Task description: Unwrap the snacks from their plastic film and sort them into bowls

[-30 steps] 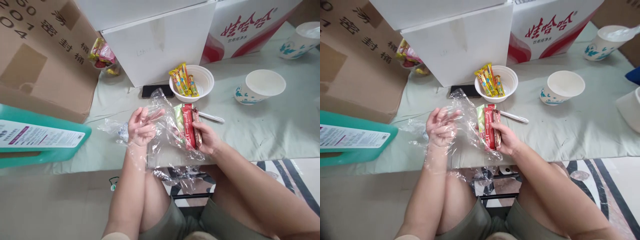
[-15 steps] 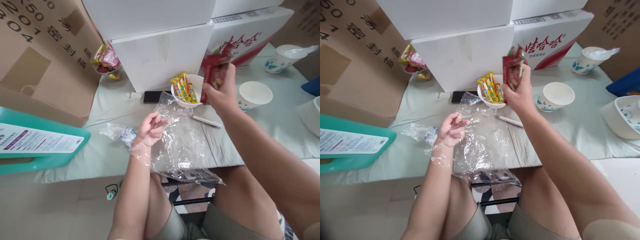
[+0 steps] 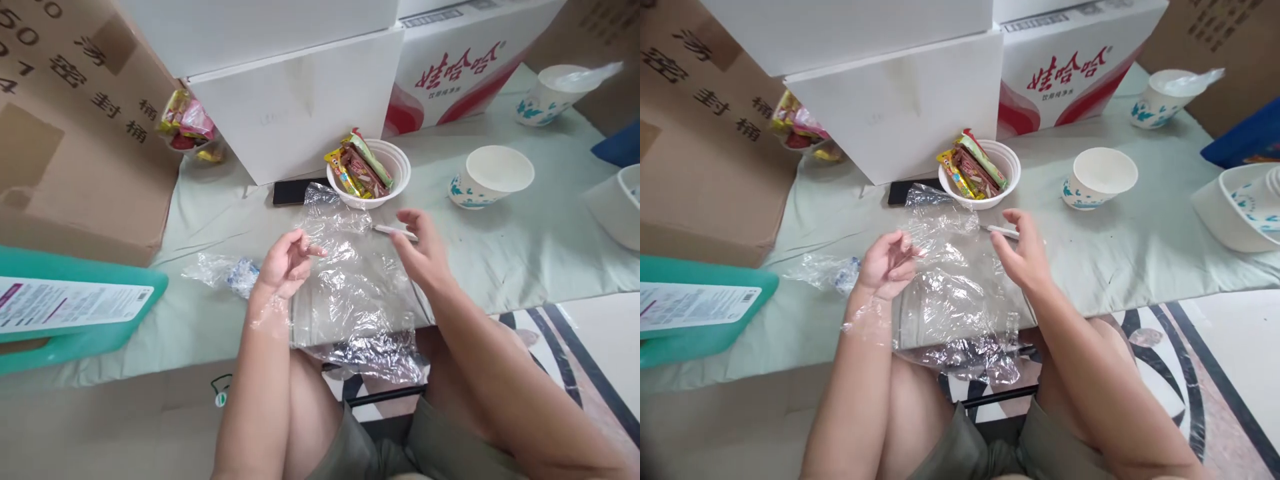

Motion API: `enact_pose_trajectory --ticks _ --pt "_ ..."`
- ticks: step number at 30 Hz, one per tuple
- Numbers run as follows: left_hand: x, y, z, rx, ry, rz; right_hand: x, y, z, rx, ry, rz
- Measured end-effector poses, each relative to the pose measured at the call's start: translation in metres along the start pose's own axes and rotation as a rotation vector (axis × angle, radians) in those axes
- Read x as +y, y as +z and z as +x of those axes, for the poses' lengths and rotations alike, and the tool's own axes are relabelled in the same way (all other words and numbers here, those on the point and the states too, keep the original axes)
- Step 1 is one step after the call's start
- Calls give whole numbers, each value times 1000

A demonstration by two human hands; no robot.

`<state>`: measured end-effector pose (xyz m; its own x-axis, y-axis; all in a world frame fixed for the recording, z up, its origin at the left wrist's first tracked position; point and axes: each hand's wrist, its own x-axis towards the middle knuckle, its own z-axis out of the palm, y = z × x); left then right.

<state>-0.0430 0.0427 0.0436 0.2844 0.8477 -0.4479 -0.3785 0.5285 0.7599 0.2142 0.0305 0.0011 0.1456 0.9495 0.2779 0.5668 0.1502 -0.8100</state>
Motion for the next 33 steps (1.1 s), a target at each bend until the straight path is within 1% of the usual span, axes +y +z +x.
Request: enact_pose_trajectory --ticks 2,4,6,8,11,13,15,16,18,19,20,21,22,24,25,26,27,28,29,31,33 --pt "-4 4 3 134 49 205 10 1 0 -66 -27 -163" --pt "-10 5 6 254 102 424 18 0 5 -95 -43 -354" --pt "-15 2 10 323 144 605 24 -2 10 -98 -38 -472" --pt "-21 -3 13 350 178 712 25 -7 13 -76 -45 -473" --pt "-26 -9 16 382 247 734 23 -15 17 6 -59 -278" --pt "-26 -9 18 415 329 680 20 -19 22 89 3 -64" --pt "-25 -6 19 447 437 584 16 -23 26 200 75 173" --pt "-24 -3 20 459 492 525 14 -26 27 263 86 278" --pt "-22 2 20 463 584 413 10 -29 27 371 47 418" --pt "-22 5 20 458 612 366 9 -31 26 385 21 452" --pt "-21 6 20 449 622 325 9 -32 25 357 11 466" --pt "-20 7 20 433 608 290 9 -32 24 290 24 463" --pt "-20 7 19 409 566 267 10 -32 24 197 66 448" --pt "-20 6 19 345 415 279 14 -30 24 4 214 390" --pt "-20 4 19 312 331 314 15 -30 24 -57 292 351" --pt "-21 3 20 290 261 360 15 -29 25 -83 349 305" --pt "-22 2 20 284 220 402 13 -29 24 -75 371 257" --pt "-23 1 21 295 216 428 10 -31 23 -35 347 215" --pt "-24 0 22 318 245 431 6 -33 20 28 280 180" --pt "-25 0 24 374 359 377 -5 -40 12 174 67 153" --pt "-24 1 24 415 478 292 -11 -45 3 252 -143 200"
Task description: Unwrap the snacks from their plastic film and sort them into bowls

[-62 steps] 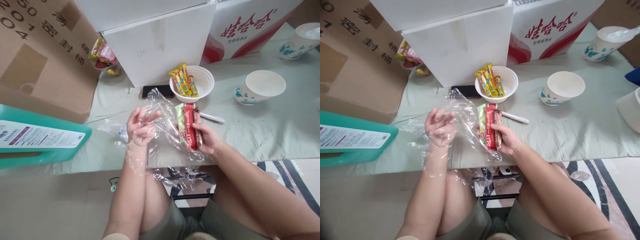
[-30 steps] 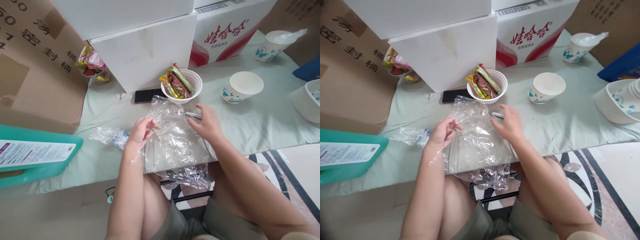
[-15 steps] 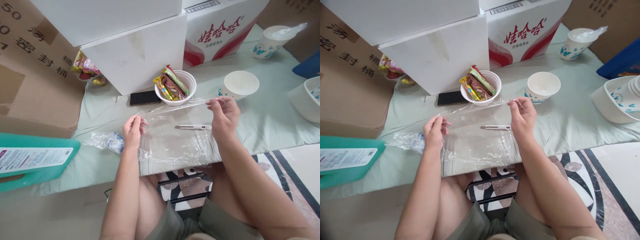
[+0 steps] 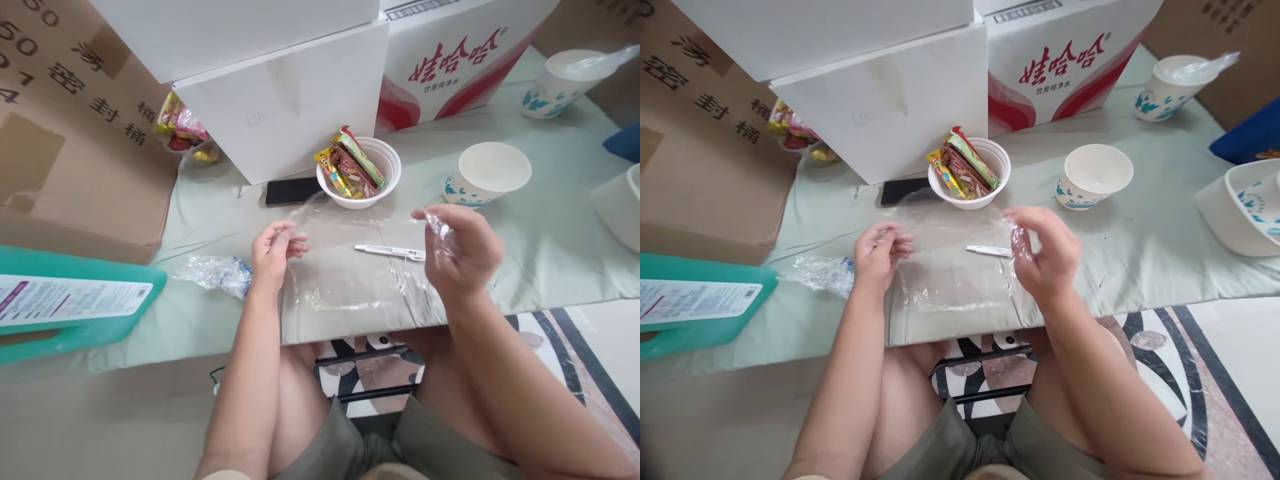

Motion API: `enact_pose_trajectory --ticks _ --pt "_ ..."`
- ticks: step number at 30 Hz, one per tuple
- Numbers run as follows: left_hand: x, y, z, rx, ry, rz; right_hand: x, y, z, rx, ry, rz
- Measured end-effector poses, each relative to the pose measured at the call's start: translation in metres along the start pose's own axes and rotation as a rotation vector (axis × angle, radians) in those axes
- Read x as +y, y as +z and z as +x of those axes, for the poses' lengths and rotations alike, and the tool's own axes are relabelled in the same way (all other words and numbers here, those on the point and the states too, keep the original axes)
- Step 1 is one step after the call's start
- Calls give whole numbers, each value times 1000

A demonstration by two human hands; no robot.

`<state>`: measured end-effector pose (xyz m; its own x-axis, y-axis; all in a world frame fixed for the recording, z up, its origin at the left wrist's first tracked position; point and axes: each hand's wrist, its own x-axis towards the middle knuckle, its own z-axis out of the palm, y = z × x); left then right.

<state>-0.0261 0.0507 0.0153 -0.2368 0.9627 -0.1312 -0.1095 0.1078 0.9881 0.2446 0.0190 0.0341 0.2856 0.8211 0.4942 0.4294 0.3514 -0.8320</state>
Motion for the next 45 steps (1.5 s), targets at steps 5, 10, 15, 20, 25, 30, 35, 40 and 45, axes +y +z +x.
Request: enact_pose_trajectory --ticks 5,10,15,20,25,30,35,40,45 --pt "7 -1 3 100 73 -146 20 5 0 -221 -71 152" --pt "5 -6 2 11 64 -120 41 23 12 -339 174 90" --pt "-5 -8 -2 -134 -36 81 34 30 13 -86 383 207" --pt "4 -9 -3 -18 22 -44 32 26 16 -123 448 -10" --pt "15 -15 -1 -20 -84 -162 32 24 19 -74 426 300" --pt "16 -18 1 -27 -176 -165 46 15 24 -125 394 517" --pt "15 -15 3 -69 -135 -210 70 9 32 -67 473 451" --pt "11 -8 3 -66 -134 -133 58 10 31 -103 694 606" --pt "7 -9 2 -68 -101 5 46 12 21 -258 702 304"
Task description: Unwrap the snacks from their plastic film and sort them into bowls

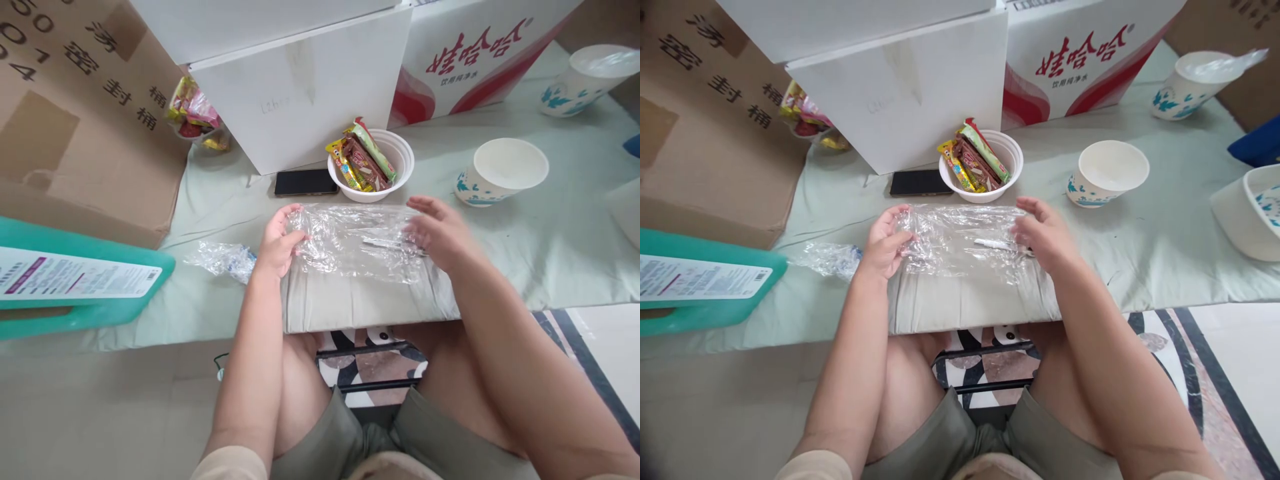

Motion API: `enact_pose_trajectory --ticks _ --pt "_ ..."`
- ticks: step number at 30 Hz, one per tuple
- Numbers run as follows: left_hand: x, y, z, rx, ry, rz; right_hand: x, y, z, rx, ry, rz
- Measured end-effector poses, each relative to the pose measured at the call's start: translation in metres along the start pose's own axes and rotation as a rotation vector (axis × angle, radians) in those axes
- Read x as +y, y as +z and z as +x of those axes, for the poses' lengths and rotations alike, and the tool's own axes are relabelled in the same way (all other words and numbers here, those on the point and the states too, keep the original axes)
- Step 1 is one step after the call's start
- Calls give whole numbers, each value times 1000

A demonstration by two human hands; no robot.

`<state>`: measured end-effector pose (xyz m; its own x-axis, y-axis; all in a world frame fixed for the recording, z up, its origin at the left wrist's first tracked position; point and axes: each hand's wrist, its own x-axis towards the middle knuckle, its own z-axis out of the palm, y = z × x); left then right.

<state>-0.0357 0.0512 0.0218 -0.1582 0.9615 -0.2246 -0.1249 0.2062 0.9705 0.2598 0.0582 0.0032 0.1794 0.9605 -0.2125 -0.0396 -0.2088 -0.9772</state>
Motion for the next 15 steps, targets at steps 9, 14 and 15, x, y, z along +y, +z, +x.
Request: enact_pose_trajectory --ticks 9,14,15 --pt "12 -10 -8 -186 -80 -74 -6 -8 3 269 -377 -529" --pt "14 -11 -14 -436 -154 -111 -18 6 -12 -83 -570 -355" --pt "14 -11 -15 -487 -159 -111 -18 11 -15 -239 -539 -313"
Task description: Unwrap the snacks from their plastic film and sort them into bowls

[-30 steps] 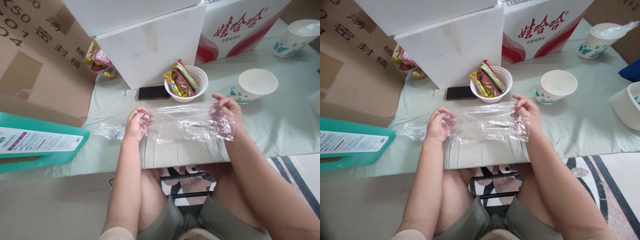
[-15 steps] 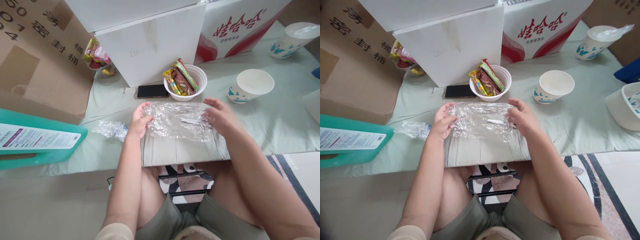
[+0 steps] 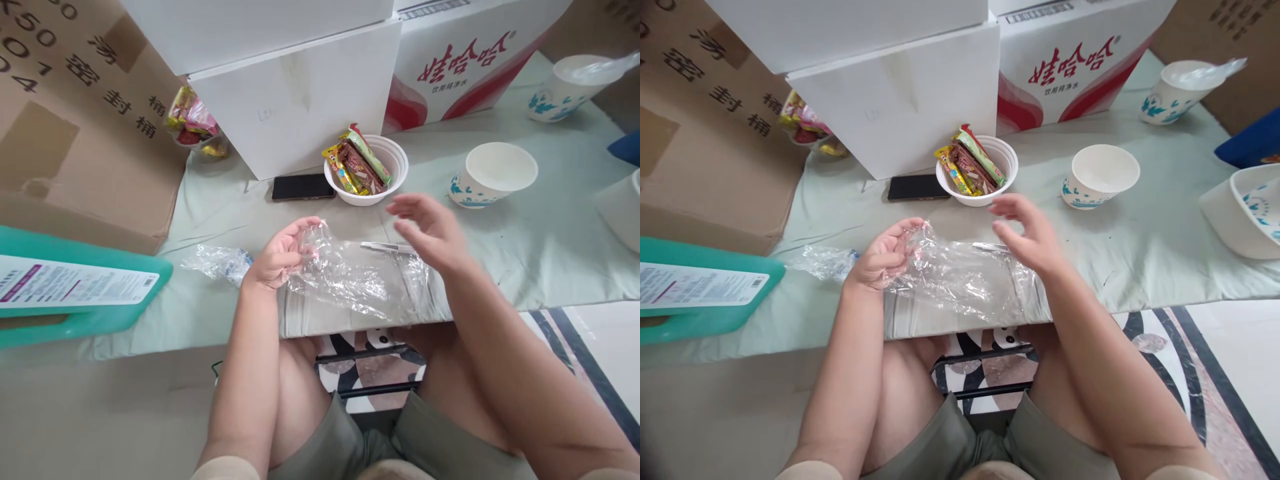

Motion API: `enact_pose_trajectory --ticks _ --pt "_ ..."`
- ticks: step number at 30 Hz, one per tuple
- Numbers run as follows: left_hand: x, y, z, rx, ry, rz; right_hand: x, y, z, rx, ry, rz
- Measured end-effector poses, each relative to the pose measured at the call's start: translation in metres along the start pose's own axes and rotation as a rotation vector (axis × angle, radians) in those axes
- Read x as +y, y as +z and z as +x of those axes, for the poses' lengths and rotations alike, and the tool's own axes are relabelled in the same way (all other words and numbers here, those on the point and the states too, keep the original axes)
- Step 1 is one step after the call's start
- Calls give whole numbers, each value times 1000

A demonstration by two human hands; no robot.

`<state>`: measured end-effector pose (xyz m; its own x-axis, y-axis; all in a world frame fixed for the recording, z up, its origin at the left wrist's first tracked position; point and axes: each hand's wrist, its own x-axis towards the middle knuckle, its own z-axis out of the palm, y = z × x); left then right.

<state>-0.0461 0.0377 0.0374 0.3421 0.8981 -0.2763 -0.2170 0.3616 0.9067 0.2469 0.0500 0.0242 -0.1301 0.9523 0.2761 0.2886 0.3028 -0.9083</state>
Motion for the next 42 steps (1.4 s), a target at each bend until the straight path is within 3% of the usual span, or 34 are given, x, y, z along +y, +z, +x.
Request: enact_pose_trajectory --ticks 2,7,9,10,11,14,16,19,21,24,30,32,36,42 --pt "-2 1 -1 -93 -20 14 -5 12 0 -256 36 119" --pt "-5 4 -1 -265 -80 26 -9 36 5 -685 132 169" --pt "-4 5 2 -223 -42 4 -9 38 6 -872 213 185" --pt "-5 6 5 -155 -7 -22 -8 39 6 -883 254 200" --pt "-5 6 8 -66 33 -65 -7 38 6 -819 288 219" --pt "-10 10 19 125 78 -210 -5 36 5 -398 340 248" --pt "-16 15 24 81 20 -234 -3 36 5 -210 360 191" --pt "-25 26 27 -57 -82 -143 -1 36 5 -63 353 23" --pt "-28 35 26 -67 -102 -81 -1 38 4 7 312 -75" --pt "-30 46 23 -15 -126 8 -2 40 1 39 246 -117" --pt "-32 50 19 247 -47 220 -1 38 -2 131 232 40" --pt "-32 48 18 230 -19 205 2 37 -2 101 299 160" --pt "-32 41 20 220 28 137 8 35 -1 -83 450 278" --pt "-29 38 23 256 63 59 5 26 -3 65 281 313"
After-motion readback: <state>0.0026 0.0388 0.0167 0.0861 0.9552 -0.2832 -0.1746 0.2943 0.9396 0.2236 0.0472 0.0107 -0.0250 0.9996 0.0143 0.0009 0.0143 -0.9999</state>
